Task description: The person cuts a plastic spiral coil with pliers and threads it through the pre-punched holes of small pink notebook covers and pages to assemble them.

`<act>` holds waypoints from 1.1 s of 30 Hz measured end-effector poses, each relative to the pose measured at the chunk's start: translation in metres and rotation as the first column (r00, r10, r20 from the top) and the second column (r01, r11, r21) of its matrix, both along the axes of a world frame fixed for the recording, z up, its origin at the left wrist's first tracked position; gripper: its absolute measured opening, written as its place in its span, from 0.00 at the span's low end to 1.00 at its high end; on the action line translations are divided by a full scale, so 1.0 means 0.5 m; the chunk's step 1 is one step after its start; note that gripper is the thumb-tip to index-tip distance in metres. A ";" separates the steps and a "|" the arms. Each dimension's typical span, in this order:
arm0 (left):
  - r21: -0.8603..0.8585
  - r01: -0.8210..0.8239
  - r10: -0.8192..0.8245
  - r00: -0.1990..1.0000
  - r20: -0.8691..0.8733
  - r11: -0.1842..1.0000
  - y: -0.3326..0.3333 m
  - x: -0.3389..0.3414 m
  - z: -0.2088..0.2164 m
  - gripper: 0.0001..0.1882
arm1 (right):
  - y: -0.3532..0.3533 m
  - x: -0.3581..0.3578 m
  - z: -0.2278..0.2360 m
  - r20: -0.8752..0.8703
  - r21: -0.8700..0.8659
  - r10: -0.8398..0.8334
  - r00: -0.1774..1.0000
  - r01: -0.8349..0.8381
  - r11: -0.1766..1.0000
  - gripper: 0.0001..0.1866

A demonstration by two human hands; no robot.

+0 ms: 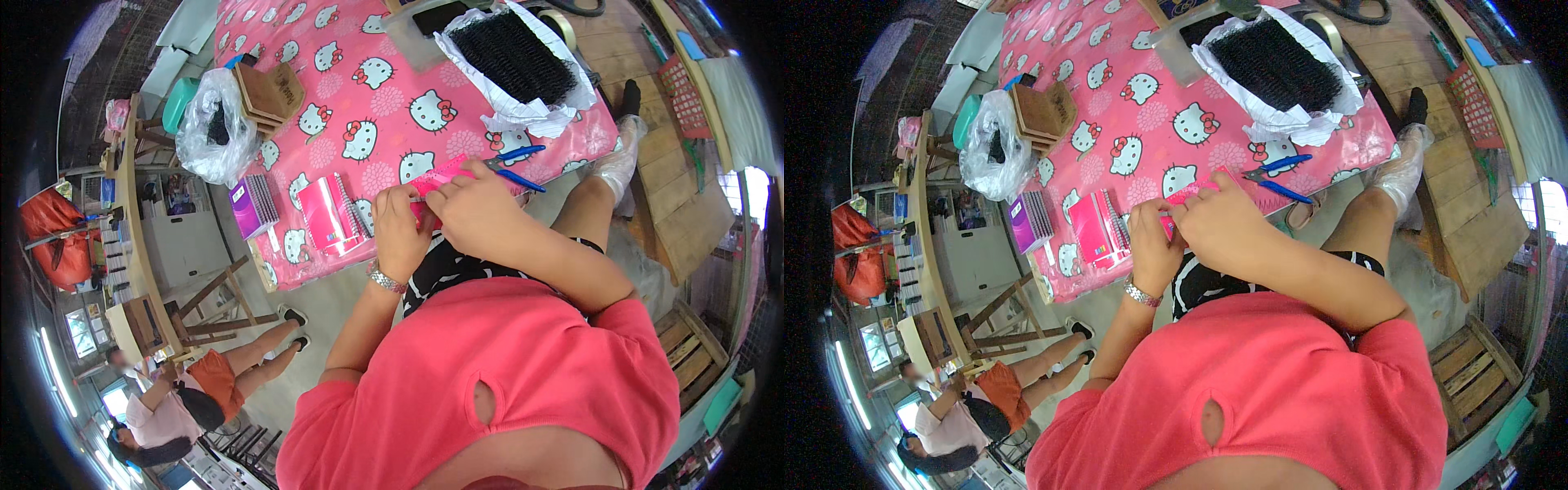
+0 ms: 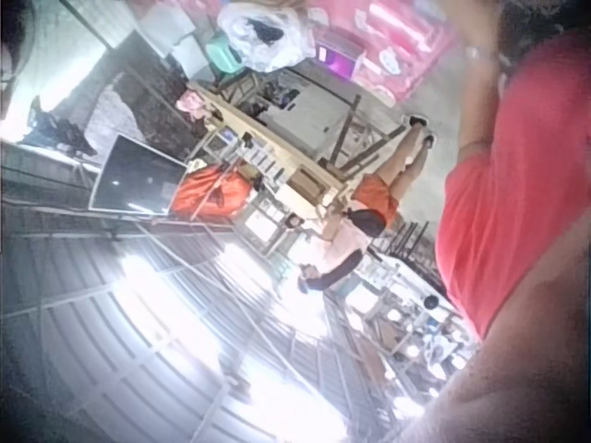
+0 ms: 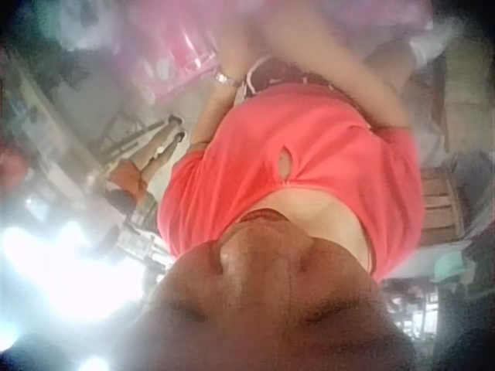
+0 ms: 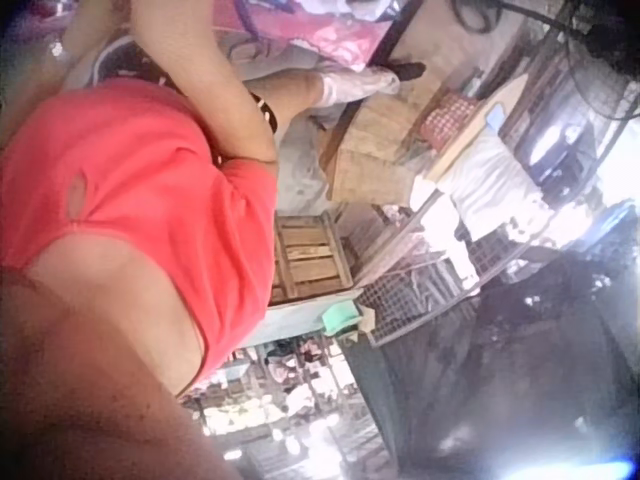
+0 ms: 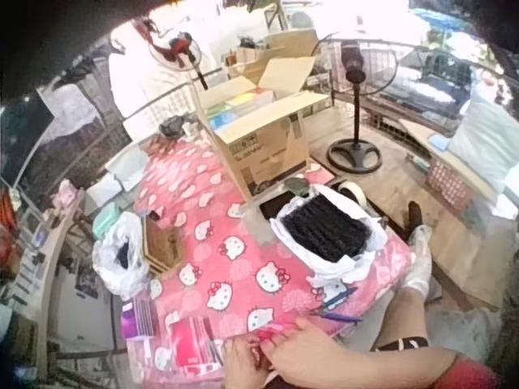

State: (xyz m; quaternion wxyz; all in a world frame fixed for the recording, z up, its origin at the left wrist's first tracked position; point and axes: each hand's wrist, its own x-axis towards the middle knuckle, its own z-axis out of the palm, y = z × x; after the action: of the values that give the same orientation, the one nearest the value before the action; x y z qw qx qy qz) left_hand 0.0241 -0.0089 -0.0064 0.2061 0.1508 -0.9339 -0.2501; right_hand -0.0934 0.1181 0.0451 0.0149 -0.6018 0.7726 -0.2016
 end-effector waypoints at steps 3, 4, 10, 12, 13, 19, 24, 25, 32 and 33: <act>0.009 0.055 -0.055 0.998 0.020 0.998 -0.005 -0.001 0.014 0.18 | -0.014 -0.010 -0.029 0.024 0.195 0.034 0.999 -0.038 0.980 0.12; 0.006 0.067 -0.067 0.998 0.015 0.998 -0.010 0.000 0.017 0.17 | -0.020 -0.018 -0.034 0.057 0.258 0.032 0.998 -0.046 0.965 0.12; -0.008 0.024 -0.023 0.999 0.030 1.000 -0.049 0.020 0.006 0.14 | -0.024 -0.034 -0.046 0.093 -0.041 -0.018 0.996 0.022 0.999 0.09; -0.014 0.031 -0.030 0.998 0.047 0.999 -0.056 0.023 0.002 0.13 | -0.022 -0.034 -0.032 0.113 -0.017 0.015 0.993 -0.013 1.000 0.09; 0.110 0.051 -0.056 0.998 0.043 0.993 -0.057 0.024 0.002 0.13 | -0.022 -0.029 -0.018 0.051 -0.061 0.010 0.999 -0.007 0.998 0.09; 0.283 0.064 -0.076 0.997 0.032 0.957 -0.048 0.017 -0.008 0.14 | -0.042 -0.008 -0.041 -0.061 -0.023 0.040 0.997 -0.042 0.999 0.09; 0.314 0.050 -0.056 0.998 0.010 0.948 -0.046 0.023 -0.011 0.13 | -0.040 -0.009 0.005 -0.019 0.067 -0.010 1.000 0.012 0.998 0.10; 0.316 0.041 -0.043 0.999 -0.001 0.948 -0.045 0.021 -0.014 0.12 | -0.038 -0.007 0.002 -0.016 0.070 -0.010 1.000 0.012 0.997 0.10; 0.302 -0.006 0.024 0.998 -0.056 0.953 -0.037 0.024 -0.027 0.10 | -0.050 -0.011 -0.050 0.055 -0.079 0.008 0.998 -0.004 0.997 0.08; 0.303 -0.002 0.019 0.998 -0.055 0.953 -0.035 0.024 -0.029 0.10 | -0.049 -0.014 -0.056 0.029 -0.116 0.026 0.999 -0.023 0.993 0.07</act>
State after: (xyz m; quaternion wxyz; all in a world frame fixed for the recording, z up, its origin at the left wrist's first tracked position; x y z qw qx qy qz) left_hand 0.0359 -0.0264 -0.0208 0.2086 0.1783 -0.8775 -0.3933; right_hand -0.1004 0.0937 0.0171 -0.0056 -0.6080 0.7519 -0.2548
